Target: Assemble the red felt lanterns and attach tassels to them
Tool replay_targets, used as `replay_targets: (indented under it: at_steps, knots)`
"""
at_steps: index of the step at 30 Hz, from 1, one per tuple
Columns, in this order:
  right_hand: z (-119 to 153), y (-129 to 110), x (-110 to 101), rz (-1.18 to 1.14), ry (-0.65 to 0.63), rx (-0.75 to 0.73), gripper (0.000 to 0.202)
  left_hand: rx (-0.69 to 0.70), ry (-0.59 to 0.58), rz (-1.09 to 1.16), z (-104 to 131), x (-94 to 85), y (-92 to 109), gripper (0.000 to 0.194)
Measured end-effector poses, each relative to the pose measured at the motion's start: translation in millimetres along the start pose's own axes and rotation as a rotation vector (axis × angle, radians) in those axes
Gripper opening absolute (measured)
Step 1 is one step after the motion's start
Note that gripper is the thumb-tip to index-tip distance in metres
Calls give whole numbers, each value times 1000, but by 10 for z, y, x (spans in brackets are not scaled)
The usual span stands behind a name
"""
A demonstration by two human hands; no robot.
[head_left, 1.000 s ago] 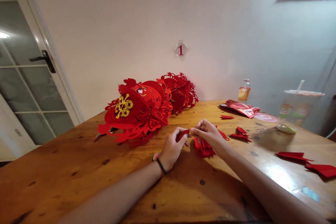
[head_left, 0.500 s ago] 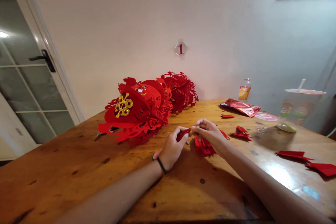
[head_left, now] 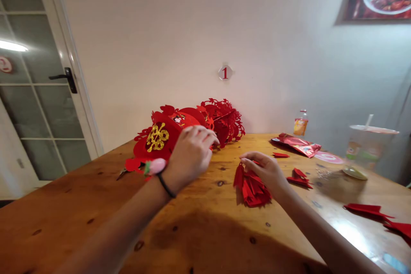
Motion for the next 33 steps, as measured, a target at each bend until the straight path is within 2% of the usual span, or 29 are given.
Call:
replay_targets:
  at_steps: [2, 6, 9, 13, 15, 18, 26, 33]
  knots:
    - [-46, -66, 51, -6, -48, -1, 28, 53, -74, -154, -26, -54, -187, 32]
    - [-197, -144, 126, -42, -110, -14, 24, 15, -162, -354, -92, 14, -492, 29]
    - [-345, -185, 208, -112, -149, -31, 22, -16, -172, -402, -173, 75, -557, 19]
    - [-552, -212, 384, -162, -206, -26, 21, -30, -203, -353, -299, 143, -569, 16]
    - [-628, -190, 451, -181, -208, -14, 22, -41, -200, -327, -358, 160, -550, 15]
    - [-650, -104, 445, -238, -137, 2, 25, -13, -205, -269, -428, 192, -441, 16]
    - [-378, 46, 270, -234, 53, 37, 24, 29, -220, -161, -492, 208, -41, 17]
    - [-333, 83, 285, -411, 90, 54, 21, 81, -255, -130, -469, 169, 138, 20]
Point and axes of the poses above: each hand's wrist, its own z-axis away from the middle knuckle, its own x-axis out of the palm, y = z × x, the point moved 7 cm from there along -z, towards the middle knuckle, and after that the axes turned 13 degrees about -y, right-handed, at the moved point
